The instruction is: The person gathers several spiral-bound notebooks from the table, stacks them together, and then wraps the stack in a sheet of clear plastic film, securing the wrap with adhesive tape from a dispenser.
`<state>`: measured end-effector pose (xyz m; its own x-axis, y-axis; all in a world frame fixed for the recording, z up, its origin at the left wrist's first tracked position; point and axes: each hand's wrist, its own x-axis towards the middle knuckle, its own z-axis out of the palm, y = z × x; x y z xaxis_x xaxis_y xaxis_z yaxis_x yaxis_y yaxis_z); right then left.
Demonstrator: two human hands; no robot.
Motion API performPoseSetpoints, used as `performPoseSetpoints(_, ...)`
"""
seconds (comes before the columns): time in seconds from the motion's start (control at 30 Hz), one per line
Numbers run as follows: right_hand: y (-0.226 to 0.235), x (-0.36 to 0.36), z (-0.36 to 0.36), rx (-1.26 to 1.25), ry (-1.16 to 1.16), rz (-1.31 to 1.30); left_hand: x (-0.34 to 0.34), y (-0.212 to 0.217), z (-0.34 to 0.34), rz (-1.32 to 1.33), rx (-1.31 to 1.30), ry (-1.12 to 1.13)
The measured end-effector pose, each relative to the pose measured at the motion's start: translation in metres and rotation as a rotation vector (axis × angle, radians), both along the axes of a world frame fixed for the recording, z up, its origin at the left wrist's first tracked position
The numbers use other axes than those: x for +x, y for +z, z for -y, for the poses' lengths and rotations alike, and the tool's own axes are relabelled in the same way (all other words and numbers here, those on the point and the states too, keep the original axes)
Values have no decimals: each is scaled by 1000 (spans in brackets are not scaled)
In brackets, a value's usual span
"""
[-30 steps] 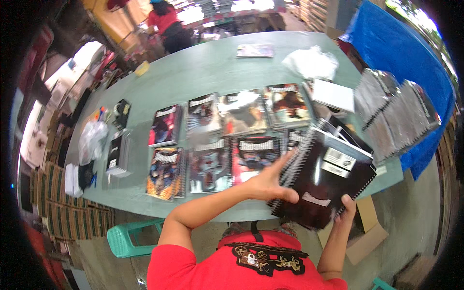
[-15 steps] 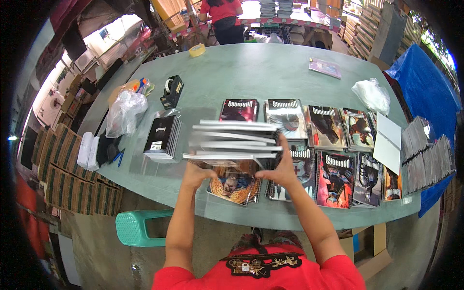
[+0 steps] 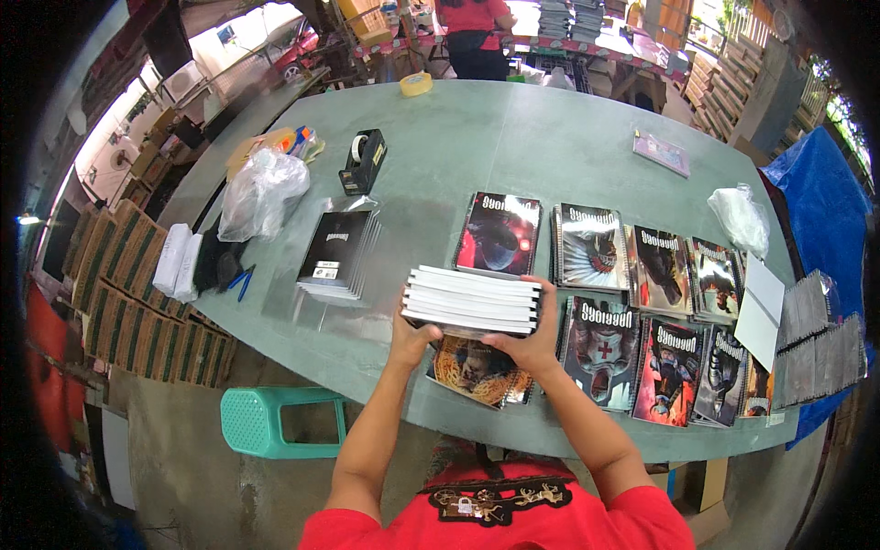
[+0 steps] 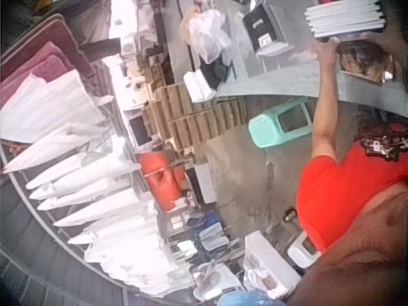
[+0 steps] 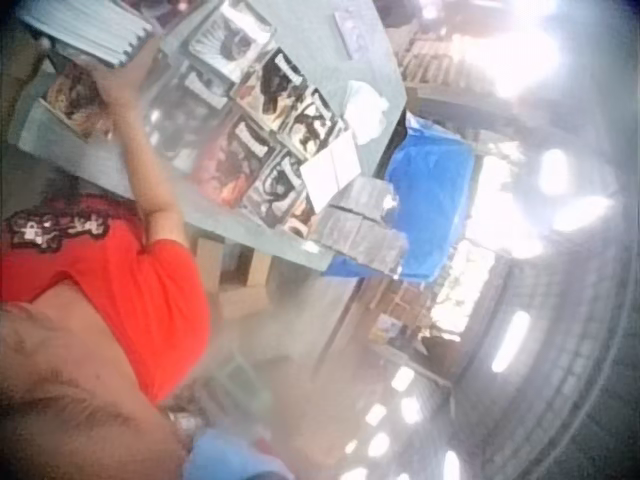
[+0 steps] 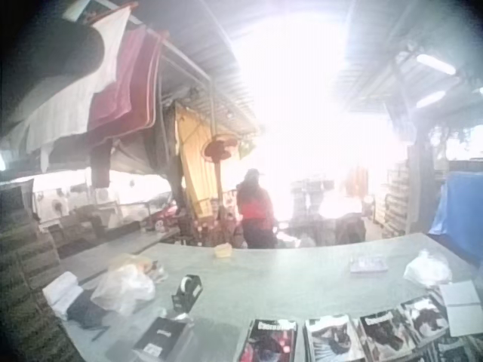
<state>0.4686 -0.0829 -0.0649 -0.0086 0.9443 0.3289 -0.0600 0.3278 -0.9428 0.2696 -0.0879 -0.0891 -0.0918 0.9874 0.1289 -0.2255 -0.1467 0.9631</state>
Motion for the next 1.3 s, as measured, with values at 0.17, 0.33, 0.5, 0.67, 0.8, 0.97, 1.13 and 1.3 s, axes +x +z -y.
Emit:
performPoseSetpoints(0.17, -38, 16, 9, 32, -49, 275, -7, -34, -8, -457, 21, -265)
performPoseSetpoints(0.33, -86, -5, 17, -58, -275, 162, -21, -28, -41, -460, 107, -438)
performPoseSetpoints(0.5, -105, -6, 15, -93, -182, 594, -56, -103, -62, -832, 524, -613)
performPoseSetpoints(0.67, 3, -41, -57, -408, -257, 88, -52, 26, -99, -229, -111, -560)
performPoseSetpoints(0.8, 12, -38, -173, -620, -143, 121, -74, 65, -212, 38, -428, -653)
performPoseSetpoints(0.97, -36, -48, -217, -270, -737, 953, -97, -9, -384, 41, -360, -614)
performPoseSetpoints(1.13, -40, -129, -192, -254, -537, 1425, -174, -120, -502, 95, -410, -400)
performPoseSetpoints(1.3, -59, -112, -184, -412, -511, 1538, -140, -132, -496, 175, -824, -473)
